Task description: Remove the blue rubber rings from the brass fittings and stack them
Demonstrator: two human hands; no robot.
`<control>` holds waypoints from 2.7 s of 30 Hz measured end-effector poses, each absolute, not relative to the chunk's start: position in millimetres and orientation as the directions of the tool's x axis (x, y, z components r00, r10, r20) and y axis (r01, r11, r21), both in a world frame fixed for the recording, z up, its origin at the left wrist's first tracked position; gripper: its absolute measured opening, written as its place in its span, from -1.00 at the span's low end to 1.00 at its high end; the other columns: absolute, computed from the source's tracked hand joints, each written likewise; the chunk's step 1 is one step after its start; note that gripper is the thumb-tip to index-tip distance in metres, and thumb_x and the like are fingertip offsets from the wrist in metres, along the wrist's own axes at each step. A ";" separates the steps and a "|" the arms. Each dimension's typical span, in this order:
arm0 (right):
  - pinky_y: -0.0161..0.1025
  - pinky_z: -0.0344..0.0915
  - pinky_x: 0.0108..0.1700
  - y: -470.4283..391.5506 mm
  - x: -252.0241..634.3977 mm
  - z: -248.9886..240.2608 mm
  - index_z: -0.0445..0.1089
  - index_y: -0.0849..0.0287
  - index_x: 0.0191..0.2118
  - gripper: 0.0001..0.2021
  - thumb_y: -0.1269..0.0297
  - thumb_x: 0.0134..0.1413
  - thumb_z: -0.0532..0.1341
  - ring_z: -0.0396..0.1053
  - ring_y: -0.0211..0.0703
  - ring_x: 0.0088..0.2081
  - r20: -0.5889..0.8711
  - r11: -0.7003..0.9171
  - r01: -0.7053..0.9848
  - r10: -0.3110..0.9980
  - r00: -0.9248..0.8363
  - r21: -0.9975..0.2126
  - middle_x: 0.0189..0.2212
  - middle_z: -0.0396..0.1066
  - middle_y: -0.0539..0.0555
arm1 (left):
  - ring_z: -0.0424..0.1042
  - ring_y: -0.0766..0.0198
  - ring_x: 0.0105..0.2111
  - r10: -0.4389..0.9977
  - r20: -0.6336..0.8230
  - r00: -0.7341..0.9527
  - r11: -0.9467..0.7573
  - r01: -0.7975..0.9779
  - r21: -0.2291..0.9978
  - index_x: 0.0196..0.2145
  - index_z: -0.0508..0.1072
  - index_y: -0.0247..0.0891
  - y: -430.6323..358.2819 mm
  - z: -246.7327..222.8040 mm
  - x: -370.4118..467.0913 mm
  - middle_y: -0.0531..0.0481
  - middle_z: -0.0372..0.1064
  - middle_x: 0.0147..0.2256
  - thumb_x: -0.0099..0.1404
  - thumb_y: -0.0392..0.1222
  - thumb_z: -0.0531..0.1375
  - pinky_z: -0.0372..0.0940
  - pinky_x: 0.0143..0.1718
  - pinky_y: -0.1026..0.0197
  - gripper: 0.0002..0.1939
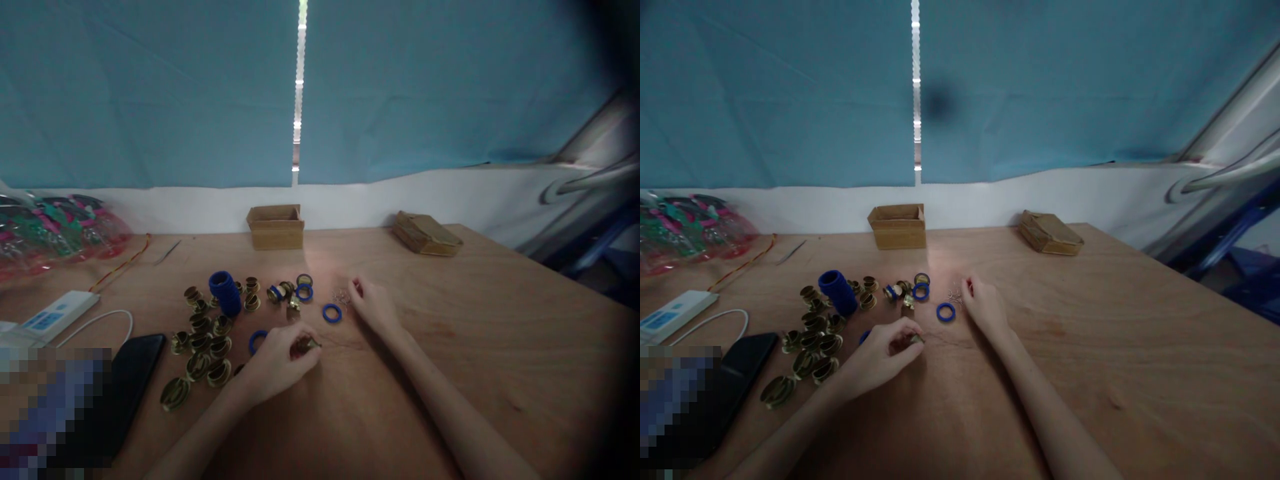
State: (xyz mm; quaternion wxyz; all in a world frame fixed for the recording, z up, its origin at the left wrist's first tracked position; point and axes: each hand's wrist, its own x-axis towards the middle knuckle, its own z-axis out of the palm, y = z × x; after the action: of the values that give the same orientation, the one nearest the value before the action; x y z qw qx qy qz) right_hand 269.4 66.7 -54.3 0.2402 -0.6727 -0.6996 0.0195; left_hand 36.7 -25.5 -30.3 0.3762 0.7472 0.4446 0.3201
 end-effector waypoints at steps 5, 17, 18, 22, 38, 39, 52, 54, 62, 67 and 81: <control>-0.27 0.07 -0.42 74.2 279.0 -62.9 0.40 0.21 -0.31 -0.80 0.30 0.16 0.04 0.41 -0.09 -0.42 0.294 0.040 0.945 0.954 0.060 -0.324 -0.45 0.49 0.18 | 0.39 0.29 -0.43 0.865 0.146 0.480 -0.379 0.436 0.816 -0.27 0.47 -0.21 -30.9 -28.1 40.9 0.03 0.46 -0.39 0.22 -0.25 0.11 0.19 -0.41 0.29 -0.84; -0.27 0.08 -0.41 75.9 279.6 -66.1 0.41 0.22 -0.30 -0.79 0.31 0.15 0.04 0.40 -0.10 -0.43 0.293 0.064 0.939 0.955 0.041 -0.339 -0.46 0.48 0.16 | 0.39 0.29 -0.41 0.852 0.214 0.477 -0.459 0.485 0.744 -0.25 0.47 -0.22 -28.2 -25.9 38.9 0.02 0.46 -0.36 0.21 -0.27 0.14 0.22 -0.37 0.27 -0.85; -0.27 0.08 -0.41 75.8 279.1 -66.3 0.40 0.22 -0.30 -0.79 0.31 0.14 0.04 0.40 -0.10 -0.43 0.292 0.066 0.938 0.956 0.039 -0.341 -0.46 0.48 0.15 | 0.39 0.29 -0.41 0.859 0.231 0.456 -0.463 0.501 0.731 -0.26 0.47 -0.23 -25.4 -24.4 36.2 0.01 0.46 -0.37 0.22 -0.26 0.14 0.22 -0.38 0.27 -0.86; -0.28 0.08 -0.42 76.5 278.0 -68.5 0.39 0.22 -0.28 -0.80 0.31 0.14 0.04 0.39 -0.11 -0.43 0.291 0.078 0.932 0.956 0.030 -0.353 -0.46 0.47 0.15 | 0.40 0.27 -0.37 0.904 0.358 0.234 -0.426 0.574 0.699 -0.22 0.46 -0.24 -9.9 -14.3 16.9 -0.01 0.46 -0.32 0.22 -0.20 0.17 0.26 -0.32 0.27 -0.83; -0.30 0.07 -0.44 77.7 273.9 -69.3 0.35 0.22 -0.35 -0.84 0.32 0.11 0.05 0.36 -0.16 -0.47 0.309 0.122 0.920 0.951 -0.001 -0.372 -0.50 0.44 0.11 | 0.38 0.35 -0.39 0.552 0.689 -0.470 -0.282 0.673 0.684 -0.12 0.48 -0.20 12.7 18.6 -59.4 -0.02 0.45 -0.25 0.22 -0.03 0.18 0.31 -0.36 0.31 -0.69; -0.30 0.06 -0.44 77.4 273.6 -68.9 0.35 0.22 -0.35 -0.84 0.32 0.11 0.05 0.36 -0.16 -0.48 0.310 0.122 0.920 0.951 -0.001 -0.373 -0.50 0.44 0.11 | 0.38 0.35 -0.41 0.557 0.679 -0.478 -0.277 0.664 0.695 -0.14 0.48 -0.22 12.0 18.4 -60.8 -0.01 0.45 -0.28 0.22 -0.02 0.17 0.30 -0.39 0.33 -0.69; -0.31 0.08 -0.44 76.9 274.2 -70.3 0.35 0.21 -0.33 -0.84 0.31 0.11 0.06 0.37 -0.16 -0.48 0.342 0.149 0.901 0.940 -0.001 -0.407 -0.51 0.44 0.10 | 0.31 0.29 -0.56 0.923 0.249 0.293 -0.374 0.833 0.407 -0.40 0.36 -0.24 -0.5 3.1 -29.7 0.07 0.31 -0.56 0.31 -0.01 0.04 0.05 -0.53 0.28 -0.73; -0.31 0.09 -0.44 76.3 273.8 -69.3 0.35 0.21 -0.33 -0.84 0.31 0.12 0.05 0.36 -0.16 -0.49 0.349 0.162 0.895 0.937 -0.007 -0.416 -0.52 0.43 0.09 | 0.38 0.22 -0.48 0.926 0.165 0.339 -0.376 0.859 0.347 -0.40 0.33 -0.24 -1.5 -4.1 -24.9 0.00 0.38 -0.49 0.32 -0.01 0.02 0.10 -0.48 0.25 -0.72; -0.29 0.18 -0.38 57.2 245.8 -50.4 0.33 0.19 -0.34 -0.84 0.30 0.16 0.05 0.35 -0.18 -0.45 0.426 0.351 0.829 0.892 -0.154 -0.436 -0.49 0.40 0.06 | 0.43 0.05 -0.22 0.962 0.049 0.267 -0.271 0.954 0.128 -0.12 0.31 -0.27 0.9 -17.2 -26.7 -0.19 0.36 -0.15 0.32 -0.22 0.06 0.24 -0.29 0.15 -0.81; -0.17 0.24 -0.12 34.7 213.1 -46.8 0.34 0.19 -0.18 -0.84 0.36 0.15 0.08 0.35 -0.06 -0.17 0.459 0.577 0.740 0.792 -0.403 -0.346 -0.20 0.40 0.16 | 0.41 0.03 -0.15 0.967 -0.021 0.255 -0.254 0.965 0.062 -0.11 0.34 -0.29 1.9 -19.0 -32.8 -0.19 0.35 -0.11 0.23 -0.39 0.09 0.26 -0.22 0.13 -0.74; 0.08 0.00 0.24 11.3 165.9 -57.9 0.22 0.24 0.15 -0.59 0.42 0.17 0.04 0.09 0.03 0.21 0.480 0.706 0.681 0.674 -0.562 -0.195 0.20 0.17 0.22 | 0.39 0.04 -0.21 0.959 0.114 0.258 -0.255 0.966 -0.036 -0.26 0.41 -0.30 0.2 -18.5 -20.3 -0.21 0.41 -0.23 0.36 -0.24 -0.09 0.23 -0.18 0.06 -0.71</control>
State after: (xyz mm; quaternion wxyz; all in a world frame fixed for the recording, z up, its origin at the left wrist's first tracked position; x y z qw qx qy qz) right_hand 165.9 11.3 -57.9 0.2687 -0.3834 -0.8836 -0.0062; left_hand -20.3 0.2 -18.5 -0.0490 0.7915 0.6082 0.0343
